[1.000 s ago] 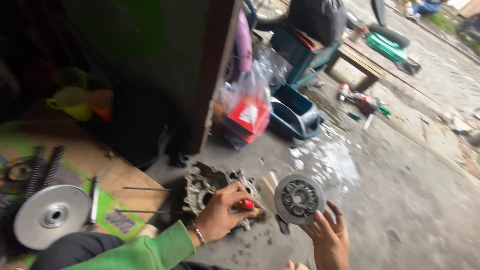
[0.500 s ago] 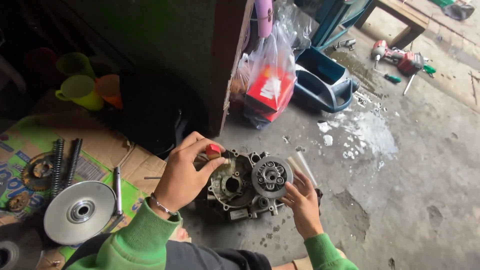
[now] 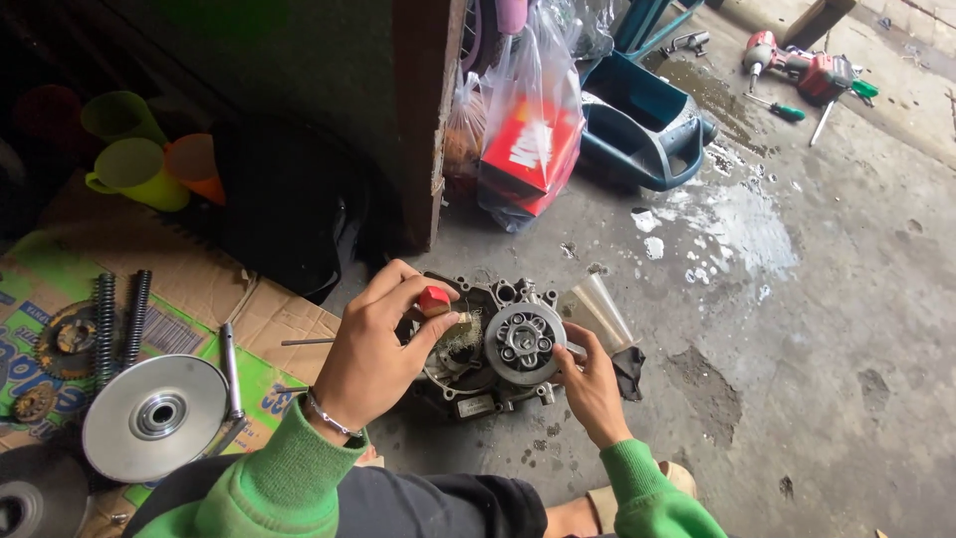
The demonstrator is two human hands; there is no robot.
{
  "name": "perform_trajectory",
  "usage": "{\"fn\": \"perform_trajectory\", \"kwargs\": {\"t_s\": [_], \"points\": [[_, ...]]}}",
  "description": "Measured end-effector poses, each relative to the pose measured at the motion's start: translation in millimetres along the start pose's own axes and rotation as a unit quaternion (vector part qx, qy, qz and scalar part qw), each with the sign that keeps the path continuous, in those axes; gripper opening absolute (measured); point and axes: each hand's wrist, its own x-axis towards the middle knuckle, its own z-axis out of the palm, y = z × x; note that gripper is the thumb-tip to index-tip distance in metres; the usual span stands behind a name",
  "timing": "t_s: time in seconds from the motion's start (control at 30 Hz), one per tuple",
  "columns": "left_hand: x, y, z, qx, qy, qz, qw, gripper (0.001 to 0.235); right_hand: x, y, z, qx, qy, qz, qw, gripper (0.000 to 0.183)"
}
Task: Cleaning a motorcycle engine crankcase using a brush and a scraping tool to remove dirt and residue.
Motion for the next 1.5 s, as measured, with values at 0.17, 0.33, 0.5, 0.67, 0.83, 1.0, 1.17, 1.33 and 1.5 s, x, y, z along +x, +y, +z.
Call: {"fn": "perform_trajectory", "kwargs": {"t_s": [0.17, 0.33, 0.5, 0.67, 0.83, 1.0, 1.17, 1.33, 1.5], "points": [[-2, 2, 8, -0.013, 0.001, -0.017, 1.0, 0.013, 36, 58, -16, -0.177, 0.03, -0.128, 0.976, 0.04], [-3, 5, 11, -0.014, 0.0, 0.02, 1.0, 0.016, 16, 22, -30, -0.309, 0.042, -0.125, 0.942, 0.046], [-7, 26, 26, -0.009, -0.018, 0.108, 0.994, 0.018, -38, -47, -27, -0.132, -0.076, -0.281, 0.947, 0.049], [-29, 34, 64, -0.08, -0.059, 0.181, 0.978, 0.012, -71, -41, -12, -0.153, -0.168, -0.417, 0.88, 0.052], [-27, 30, 81, -0.004, -0.053, 0.171, 0.984, 0.036, -34, -29, -63, -0.124, -0.086, -0.4, 0.904, 0.019], [-30, -25, 97, 0.113, -0.049, 0.012, 0.992, 0.021, -8, -30, -103, -0.039, 0.061, -0.247, 0.966, 0.016], [-35, -34, 111, 0.121, -0.131, -0.046, 0.983, 0.02, 10, -10, -81, -0.153, 0.055, -0.191, 0.968, 0.022], [-36, -39, 107, 0.131, -0.143, -0.048, 0.98, 0.02, -9, -41, -109, -0.086, 0.041, -0.025, 0.995, 0.025], [-40, -47, 117, 0.142, -0.162, -0.061, 0.975, 0.021, 1, -27, -95, 0.07, 0.083, -0.127, 0.986, 0.028]]}}
